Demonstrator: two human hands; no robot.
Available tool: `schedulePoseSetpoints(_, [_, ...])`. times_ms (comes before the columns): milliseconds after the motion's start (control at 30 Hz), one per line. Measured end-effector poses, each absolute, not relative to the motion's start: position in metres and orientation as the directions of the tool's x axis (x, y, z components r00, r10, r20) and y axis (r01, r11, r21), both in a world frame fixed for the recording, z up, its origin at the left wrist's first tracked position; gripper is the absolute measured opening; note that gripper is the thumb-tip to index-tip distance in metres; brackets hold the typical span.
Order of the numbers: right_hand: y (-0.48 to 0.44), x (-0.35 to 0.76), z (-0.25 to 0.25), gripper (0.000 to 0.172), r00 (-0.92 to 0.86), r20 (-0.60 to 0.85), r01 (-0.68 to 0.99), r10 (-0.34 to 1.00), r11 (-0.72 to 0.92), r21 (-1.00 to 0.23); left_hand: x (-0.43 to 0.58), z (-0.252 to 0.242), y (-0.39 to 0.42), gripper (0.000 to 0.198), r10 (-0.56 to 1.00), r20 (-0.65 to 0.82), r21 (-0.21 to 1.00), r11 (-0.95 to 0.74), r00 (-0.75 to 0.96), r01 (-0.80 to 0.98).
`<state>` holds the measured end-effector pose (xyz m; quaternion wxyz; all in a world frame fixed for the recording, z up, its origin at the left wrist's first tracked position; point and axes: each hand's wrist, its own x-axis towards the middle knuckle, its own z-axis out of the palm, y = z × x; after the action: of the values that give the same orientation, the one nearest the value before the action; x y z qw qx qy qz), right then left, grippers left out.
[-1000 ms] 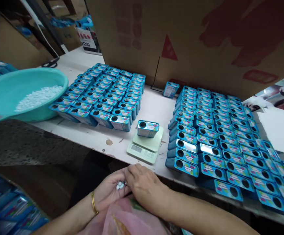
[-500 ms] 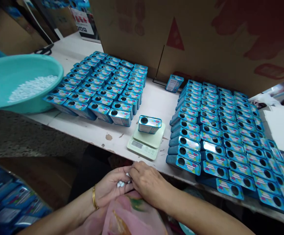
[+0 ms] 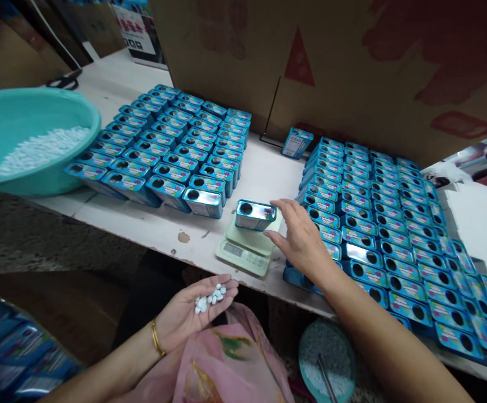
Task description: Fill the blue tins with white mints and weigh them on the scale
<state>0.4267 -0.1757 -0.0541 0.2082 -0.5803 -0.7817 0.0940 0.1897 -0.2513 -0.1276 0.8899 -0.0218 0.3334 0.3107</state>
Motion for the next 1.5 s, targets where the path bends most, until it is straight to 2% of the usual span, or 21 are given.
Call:
schedulePoseSetpoints(167, [-0.162, 0.426, -0.064, 0.053, -0.288, 0.165, 0.847, 0.943, 0.332, -0.416, 0.184, -0.129, -0.248, 0.034, 0.554, -0.645, 0.167, 0.774, 0.526, -0.61])
schedulePoseSetpoints(367, [-0.159, 0.422, -0.064, 0.054, -0.316, 0.146, 0.853, 0.937, 0.348, -0.389, 0.181, -0.132, -0.243, 0.034, 0.55, -0.674, 0.156, 0.759, 0.493, -0.633])
schedulePoseSetpoints(600, [-0.154, 0.422, -0.068, 0.041, -0.311, 0.137, 0.857, 0.941, 0.34, -0.387, 0.178, -0.131, -0.236, 0.032, 0.56, -0.705, 0.165, 0.727, 0.436, -0.667])
schedulePoseSetpoints(833, [-0.153, 0.418, -0.07, 0.035, -0.323, 0.175, 0.846, 0.93, 0.366, -0.387, 0.179, -0.131, -0.233, 0.031, 0.56, -0.723, 0.177, 0.716, 0.404, -0.675])
schedulePoseSetpoints(900, [-0.159, 0.413, -0.063, 0.034, -0.36, 0.22, 0.843, 0.907, 0.417, -0.339, 0.181, -0.128, -0.227, 0.029, 0.583, -0.71, 0.195, 0.701, 0.394, -0.686])
schedulePoseSetpoints(1033, [-0.18, 0.398, -0.038, 0.04, -0.479, 0.324, 0.824, 0.816, 0.545, -0.155, 0.188, -0.119, -0.208, 0.026, 0.672, -0.636, 0.226, 0.633, 0.38, -0.74])
schedulePoseSetpoints(1167, [-0.187, 0.388, -0.033, 0.041, -0.595, 0.256, 0.784, 0.762, 0.62, -0.026, 0.198, -0.11, -0.192, 0.024, 0.754, -0.565, 0.251, 0.544, 0.335, -0.801])
schedulePoseSetpoints(1267, [-0.186, 0.387, -0.039, 0.037, -0.607, 0.205, 0.787, 0.768, 0.616, 0.026, 0.204, -0.106, -0.188, 0.022, 0.762, -0.564, 0.257, 0.527, 0.317, -0.81])
schedulePoseSetpoints(1500, [-0.197, 0.388, -0.038, 0.042, -0.653, 0.22, 0.756, 0.724, 0.64, 0.137, 0.206, -0.106, -0.189, 0.017, 0.75, -0.578, 0.264, 0.544, 0.321, -0.796])
